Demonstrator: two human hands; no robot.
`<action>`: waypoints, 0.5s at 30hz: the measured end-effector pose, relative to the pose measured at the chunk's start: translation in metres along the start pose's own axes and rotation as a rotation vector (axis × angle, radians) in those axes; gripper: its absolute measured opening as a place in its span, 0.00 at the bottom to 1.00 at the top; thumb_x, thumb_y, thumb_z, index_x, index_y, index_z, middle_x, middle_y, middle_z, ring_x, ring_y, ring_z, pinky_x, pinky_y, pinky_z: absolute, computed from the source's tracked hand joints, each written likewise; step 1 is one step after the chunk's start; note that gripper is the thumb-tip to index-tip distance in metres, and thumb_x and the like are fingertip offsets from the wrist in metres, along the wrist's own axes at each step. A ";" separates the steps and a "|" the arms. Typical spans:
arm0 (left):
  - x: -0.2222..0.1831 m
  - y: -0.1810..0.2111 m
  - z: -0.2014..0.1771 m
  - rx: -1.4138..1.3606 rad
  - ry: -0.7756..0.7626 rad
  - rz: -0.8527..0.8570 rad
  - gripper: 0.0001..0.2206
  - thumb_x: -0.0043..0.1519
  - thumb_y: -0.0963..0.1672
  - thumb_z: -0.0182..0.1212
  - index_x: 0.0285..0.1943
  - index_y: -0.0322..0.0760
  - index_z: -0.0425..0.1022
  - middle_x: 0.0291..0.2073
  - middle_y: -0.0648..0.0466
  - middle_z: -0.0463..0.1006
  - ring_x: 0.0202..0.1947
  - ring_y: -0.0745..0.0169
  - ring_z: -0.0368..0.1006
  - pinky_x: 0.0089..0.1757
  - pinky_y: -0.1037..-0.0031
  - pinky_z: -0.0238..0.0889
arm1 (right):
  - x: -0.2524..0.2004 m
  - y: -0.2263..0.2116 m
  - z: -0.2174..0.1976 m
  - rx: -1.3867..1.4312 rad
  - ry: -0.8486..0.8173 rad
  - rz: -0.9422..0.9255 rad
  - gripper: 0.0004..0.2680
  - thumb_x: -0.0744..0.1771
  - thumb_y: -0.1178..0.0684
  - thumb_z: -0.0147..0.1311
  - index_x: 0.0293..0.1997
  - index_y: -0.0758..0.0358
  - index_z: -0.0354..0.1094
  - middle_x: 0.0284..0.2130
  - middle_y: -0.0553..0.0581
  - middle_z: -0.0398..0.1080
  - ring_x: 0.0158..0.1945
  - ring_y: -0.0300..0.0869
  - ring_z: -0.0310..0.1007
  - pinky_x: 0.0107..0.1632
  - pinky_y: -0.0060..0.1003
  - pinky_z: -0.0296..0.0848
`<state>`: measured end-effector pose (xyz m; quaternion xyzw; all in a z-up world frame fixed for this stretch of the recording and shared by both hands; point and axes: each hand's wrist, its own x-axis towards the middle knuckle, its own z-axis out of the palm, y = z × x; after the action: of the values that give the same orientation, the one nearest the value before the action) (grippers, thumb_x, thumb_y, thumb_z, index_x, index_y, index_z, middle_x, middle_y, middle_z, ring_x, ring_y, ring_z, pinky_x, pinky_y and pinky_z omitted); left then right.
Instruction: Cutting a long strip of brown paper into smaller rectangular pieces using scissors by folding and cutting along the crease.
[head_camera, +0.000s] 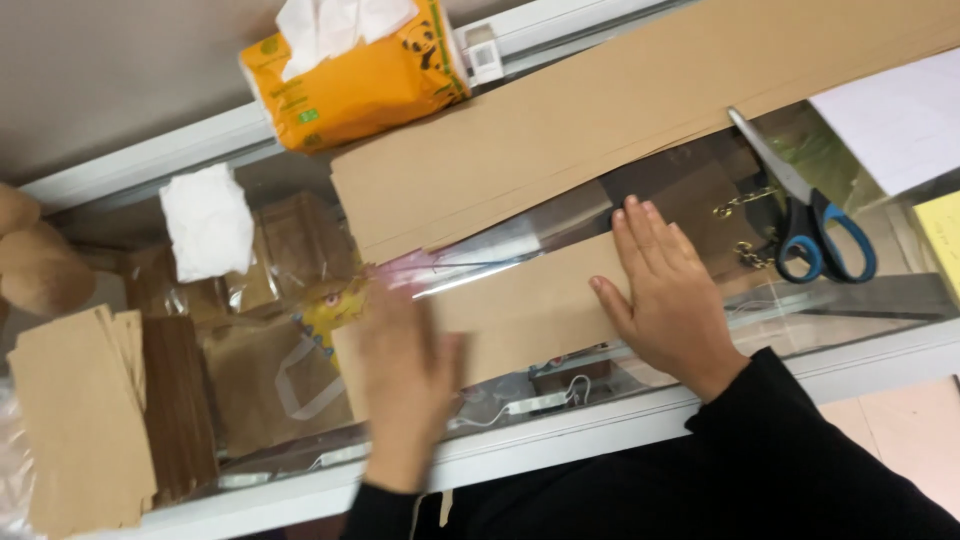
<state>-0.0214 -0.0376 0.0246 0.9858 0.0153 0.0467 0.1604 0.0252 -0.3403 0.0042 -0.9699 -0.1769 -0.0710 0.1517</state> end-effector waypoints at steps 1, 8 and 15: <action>0.001 0.016 0.001 -0.030 -0.142 0.051 0.36 0.71 0.59 0.36 0.84 0.37 0.42 0.82 0.39 0.41 0.81 0.39 0.33 0.72 0.49 0.23 | 0.000 0.000 0.001 -0.023 0.033 -0.012 0.26 0.73 0.41 0.40 0.76 0.75 0.54 0.75 0.72 0.54 0.79 0.58 0.52 0.75 0.54 0.55; -0.006 -0.038 -0.001 0.055 -0.107 -0.262 0.38 0.71 0.59 0.33 0.84 0.32 0.39 0.83 0.41 0.38 0.82 0.43 0.33 0.72 0.54 0.25 | -0.001 0.001 0.003 -0.039 0.092 -0.032 0.26 0.73 0.41 0.43 0.75 0.75 0.57 0.74 0.73 0.57 0.78 0.60 0.56 0.74 0.55 0.59; -0.012 -0.043 0.003 0.138 -0.016 -0.252 0.38 0.71 0.59 0.32 0.84 0.34 0.42 0.83 0.46 0.43 0.82 0.44 0.32 0.70 0.42 0.13 | -0.002 0.000 0.006 -0.070 0.150 -0.066 0.25 0.73 0.42 0.46 0.74 0.77 0.60 0.73 0.74 0.61 0.77 0.60 0.59 0.73 0.55 0.63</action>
<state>-0.0339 0.0019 0.0068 0.9851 0.1408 0.0172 0.0969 0.0237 -0.3393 -0.0016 -0.9602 -0.1942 -0.1547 0.1279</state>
